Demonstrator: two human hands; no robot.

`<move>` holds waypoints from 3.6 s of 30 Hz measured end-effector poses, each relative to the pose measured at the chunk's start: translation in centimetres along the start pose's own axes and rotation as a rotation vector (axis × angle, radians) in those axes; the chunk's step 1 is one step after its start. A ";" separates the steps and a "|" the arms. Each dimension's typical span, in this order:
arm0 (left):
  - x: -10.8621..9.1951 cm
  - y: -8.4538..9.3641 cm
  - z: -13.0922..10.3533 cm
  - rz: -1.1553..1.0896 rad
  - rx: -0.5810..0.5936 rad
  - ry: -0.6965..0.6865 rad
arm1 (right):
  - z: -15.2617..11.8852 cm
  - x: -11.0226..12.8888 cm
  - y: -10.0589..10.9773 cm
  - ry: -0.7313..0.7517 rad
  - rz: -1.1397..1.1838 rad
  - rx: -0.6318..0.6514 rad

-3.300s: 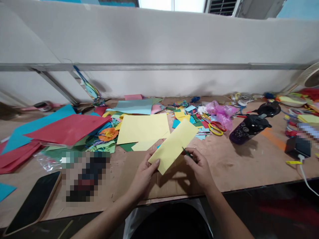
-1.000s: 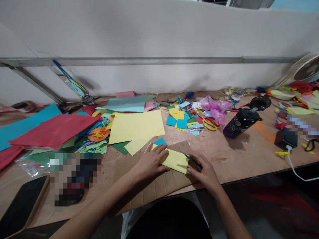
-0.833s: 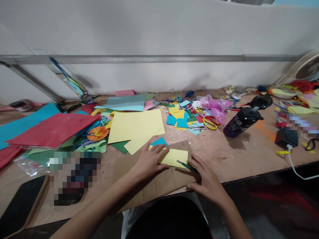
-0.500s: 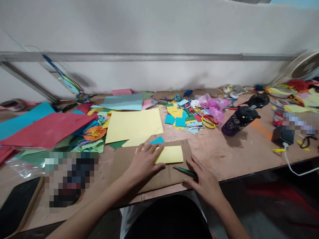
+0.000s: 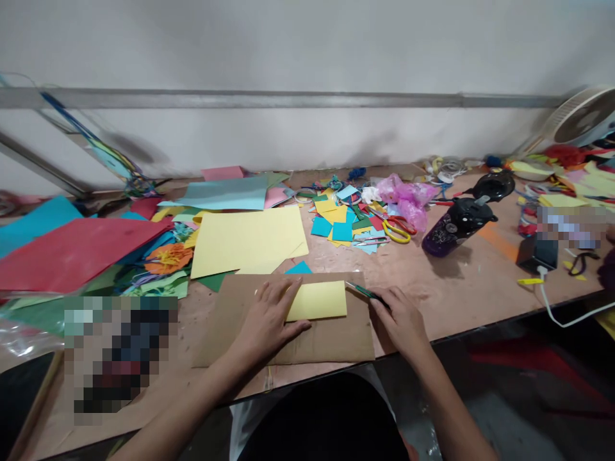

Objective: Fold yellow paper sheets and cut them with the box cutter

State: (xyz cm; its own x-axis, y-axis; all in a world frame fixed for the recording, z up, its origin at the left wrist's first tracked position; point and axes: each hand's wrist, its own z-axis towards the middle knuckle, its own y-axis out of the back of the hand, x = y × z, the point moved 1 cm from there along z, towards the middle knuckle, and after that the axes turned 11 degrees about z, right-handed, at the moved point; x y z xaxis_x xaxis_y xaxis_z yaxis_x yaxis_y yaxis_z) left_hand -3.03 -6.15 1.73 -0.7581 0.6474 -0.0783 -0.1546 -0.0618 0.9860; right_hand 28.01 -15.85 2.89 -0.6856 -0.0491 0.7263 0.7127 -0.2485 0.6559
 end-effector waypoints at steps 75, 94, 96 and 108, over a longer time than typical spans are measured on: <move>-0.9 1.0 1.1 0.034 0.226 -0.041 | -1.9 0.2 1.1 0.161 0.058 0.234; -0.8 0.8 1.1 0.036 0.210 -0.053 | -2.5 -0.4 1.8 0.110 0.060 0.152; -0.8 0.8 1.1 0.039 0.217 -0.052 | -2.5 -0.3 1.9 0.113 0.059 0.151; -0.9 0.9 1.2 0.022 0.233 -0.042 | -2.1 1.0 0.3 0.196 -0.002 0.192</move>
State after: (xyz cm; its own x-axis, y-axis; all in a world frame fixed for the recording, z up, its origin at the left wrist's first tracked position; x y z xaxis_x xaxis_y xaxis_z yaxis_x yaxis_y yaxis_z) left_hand -1.78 -5.90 2.91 -0.7320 0.6791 -0.0550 0.0156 0.0974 0.9951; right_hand 27.22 -18.03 3.39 -0.6890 -0.2399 0.6839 0.7139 -0.0618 0.6975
